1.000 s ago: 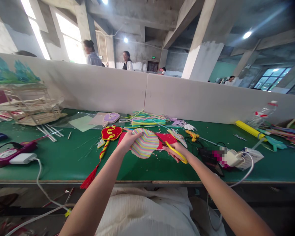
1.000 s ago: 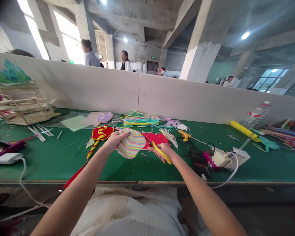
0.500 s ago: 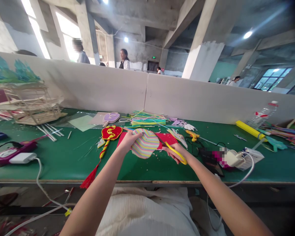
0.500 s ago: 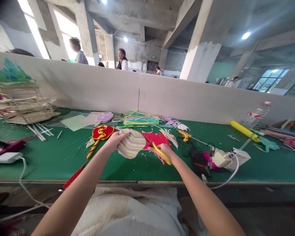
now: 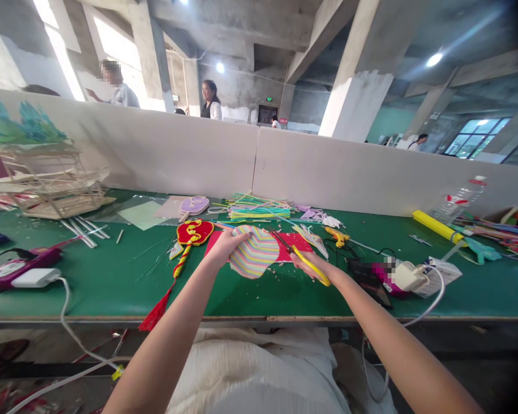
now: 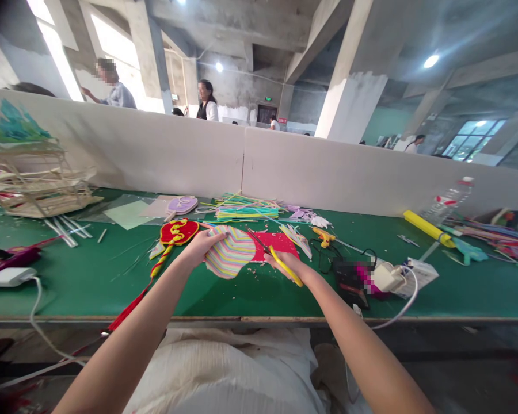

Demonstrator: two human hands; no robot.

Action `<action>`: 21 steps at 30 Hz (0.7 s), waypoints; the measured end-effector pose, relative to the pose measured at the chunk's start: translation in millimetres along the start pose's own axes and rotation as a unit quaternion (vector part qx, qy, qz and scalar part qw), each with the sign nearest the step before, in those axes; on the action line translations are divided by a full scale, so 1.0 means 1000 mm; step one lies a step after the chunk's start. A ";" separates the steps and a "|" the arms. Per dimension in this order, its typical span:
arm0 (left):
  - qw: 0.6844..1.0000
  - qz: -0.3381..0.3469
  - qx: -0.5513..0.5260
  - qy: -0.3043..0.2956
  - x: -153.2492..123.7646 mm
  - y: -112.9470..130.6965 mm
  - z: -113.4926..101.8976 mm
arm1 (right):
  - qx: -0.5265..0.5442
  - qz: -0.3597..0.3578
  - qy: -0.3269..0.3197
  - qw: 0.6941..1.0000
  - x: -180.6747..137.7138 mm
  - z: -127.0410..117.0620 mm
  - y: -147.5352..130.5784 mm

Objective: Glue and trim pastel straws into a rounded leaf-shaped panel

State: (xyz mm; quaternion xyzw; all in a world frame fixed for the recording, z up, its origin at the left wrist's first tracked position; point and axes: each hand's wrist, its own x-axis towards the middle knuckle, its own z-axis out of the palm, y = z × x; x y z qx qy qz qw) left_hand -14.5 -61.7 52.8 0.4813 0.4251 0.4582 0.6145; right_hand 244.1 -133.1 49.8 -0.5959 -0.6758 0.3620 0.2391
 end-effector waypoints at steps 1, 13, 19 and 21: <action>1.000 0.001 0.001 -0.007 0.000 -0.001 0.000 | -0.006 0.000 -0.006 1.000 -0.001 -0.001 -0.001; 0.998 0.008 0.030 -0.046 0.003 -0.005 0.001 | -0.025 0.014 -0.020 0.999 -0.002 -0.001 -0.001; 0.999 0.010 0.028 -0.045 0.001 -0.006 0.003 | -0.005 0.041 -0.019 0.999 -0.001 0.000 0.001; 0.999 0.009 0.026 -0.045 0.000 -0.006 0.004 | 0.003 0.048 -0.020 0.999 -0.003 0.001 -0.001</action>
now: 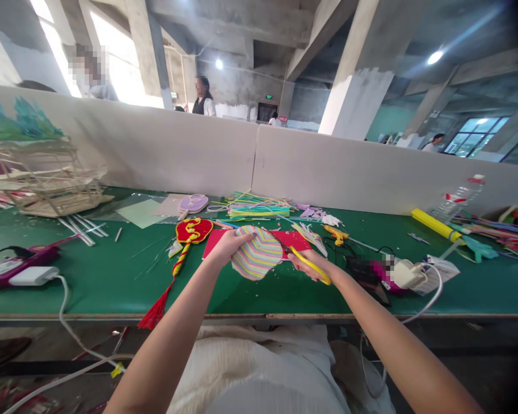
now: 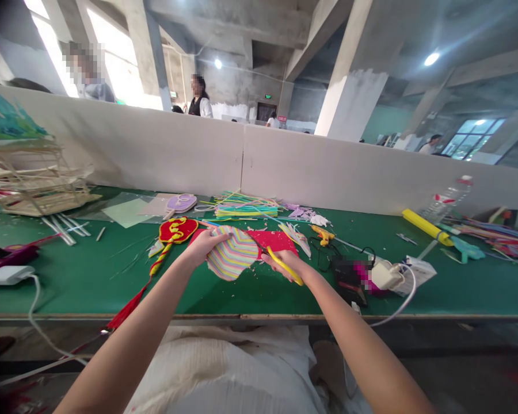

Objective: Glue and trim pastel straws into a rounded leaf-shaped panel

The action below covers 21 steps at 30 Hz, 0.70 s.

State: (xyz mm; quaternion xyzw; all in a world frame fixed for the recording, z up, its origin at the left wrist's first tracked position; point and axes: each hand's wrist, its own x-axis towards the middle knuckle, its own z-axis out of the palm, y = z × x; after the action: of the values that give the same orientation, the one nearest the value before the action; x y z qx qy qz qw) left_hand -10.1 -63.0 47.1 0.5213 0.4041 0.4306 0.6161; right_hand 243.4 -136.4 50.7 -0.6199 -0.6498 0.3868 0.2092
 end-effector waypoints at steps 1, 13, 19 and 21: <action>1.000 0.000 -0.001 0.000 0.000 0.000 0.000 | 0.004 0.004 0.000 1.000 -0.001 0.000 -0.001; 1.000 -0.002 0.013 0.007 0.005 0.001 -0.004 | 0.003 0.023 0.033 0.999 0.003 0.001 -0.001; 1.000 -0.004 0.016 0.003 0.003 0.004 -0.003 | -0.008 0.023 0.026 0.999 0.005 0.001 0.003; 1.000 -0.005 0.019 -0.001 0.001 0.006 -0.002 | -0.009 0.009 0.019 1.000 0.003 0.000 0.001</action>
State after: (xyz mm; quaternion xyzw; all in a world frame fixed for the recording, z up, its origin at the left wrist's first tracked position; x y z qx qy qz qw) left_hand -12.2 -61.4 52.5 0.5311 0.4140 0.4194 0.6088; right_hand 243.8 -133.6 49.0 -0.6349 -0.6434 0.3711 0.2127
